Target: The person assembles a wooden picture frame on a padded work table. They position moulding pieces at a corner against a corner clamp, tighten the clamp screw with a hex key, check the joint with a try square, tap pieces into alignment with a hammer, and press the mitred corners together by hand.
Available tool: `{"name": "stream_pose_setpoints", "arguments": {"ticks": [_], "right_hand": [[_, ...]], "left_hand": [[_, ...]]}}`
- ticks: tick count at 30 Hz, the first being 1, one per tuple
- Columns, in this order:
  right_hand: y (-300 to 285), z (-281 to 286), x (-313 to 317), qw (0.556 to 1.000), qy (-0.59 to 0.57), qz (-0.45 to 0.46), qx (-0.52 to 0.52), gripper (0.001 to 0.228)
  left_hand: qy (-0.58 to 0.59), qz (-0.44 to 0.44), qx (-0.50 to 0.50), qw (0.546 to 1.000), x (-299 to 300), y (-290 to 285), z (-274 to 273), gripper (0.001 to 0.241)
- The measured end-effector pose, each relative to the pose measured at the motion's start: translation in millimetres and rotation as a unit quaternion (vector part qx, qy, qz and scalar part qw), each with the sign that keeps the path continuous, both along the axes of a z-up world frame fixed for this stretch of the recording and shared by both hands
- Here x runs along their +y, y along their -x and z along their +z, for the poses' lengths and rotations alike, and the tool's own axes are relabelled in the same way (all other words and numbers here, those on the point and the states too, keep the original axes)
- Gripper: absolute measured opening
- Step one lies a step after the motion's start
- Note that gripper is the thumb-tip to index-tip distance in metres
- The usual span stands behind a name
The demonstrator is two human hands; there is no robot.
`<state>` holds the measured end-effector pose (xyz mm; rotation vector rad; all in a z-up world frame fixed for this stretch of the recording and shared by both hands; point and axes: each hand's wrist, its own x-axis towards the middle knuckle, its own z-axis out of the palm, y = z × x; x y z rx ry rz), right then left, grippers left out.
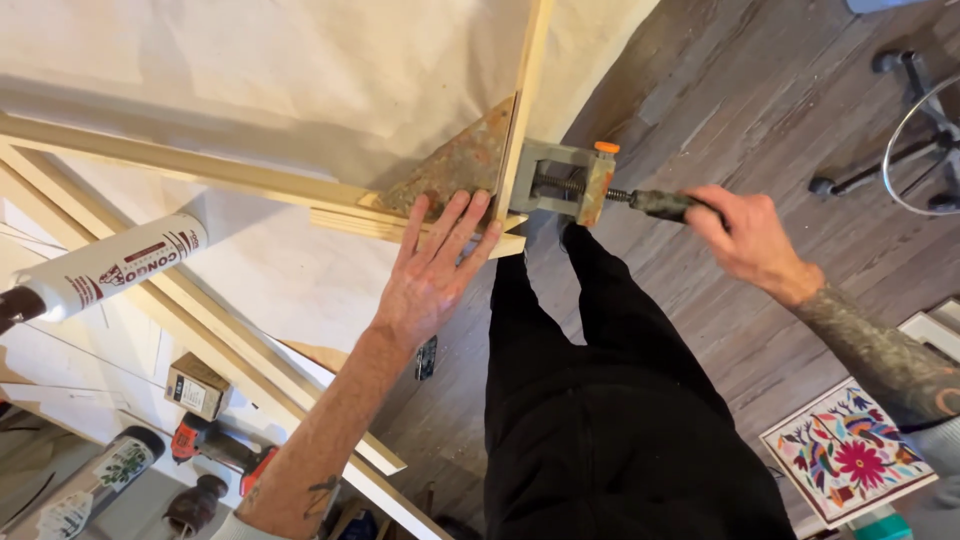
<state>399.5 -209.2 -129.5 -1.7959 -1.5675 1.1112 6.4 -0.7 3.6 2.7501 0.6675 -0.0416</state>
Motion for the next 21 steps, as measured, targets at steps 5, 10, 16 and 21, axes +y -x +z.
{"name": "stream_pose_setpoints", "arguments": {"ticks": [5, 10, 16, 21], "right_hand": [[2, -6, 1, 0.995, 0.069, -0.043, 0.058, 0.029], [25, 92, 59, 0.998, 0.024, -0.021, -0.046, 0.026], [27, 71, 43, 0.989, -0.099, 0.022, -0.111, 0.028], [11, 29, 23, 0.918, 0.203, -0.201, 0.276, 0.031]], "left_hand": [[0.006, -0.001, -0.023, 1.000, -3, 2, 1, 0.060], [-0.001, 0.003, -0.009, 1.000, -1, 0, -1, 0.059], [-0.004, 0.002, -0.035, 0.999, -1, 1, -2, 0.056], [0.000, 0.001, -0.026, 1.000, -2, 2, -3, 0.056]]}}
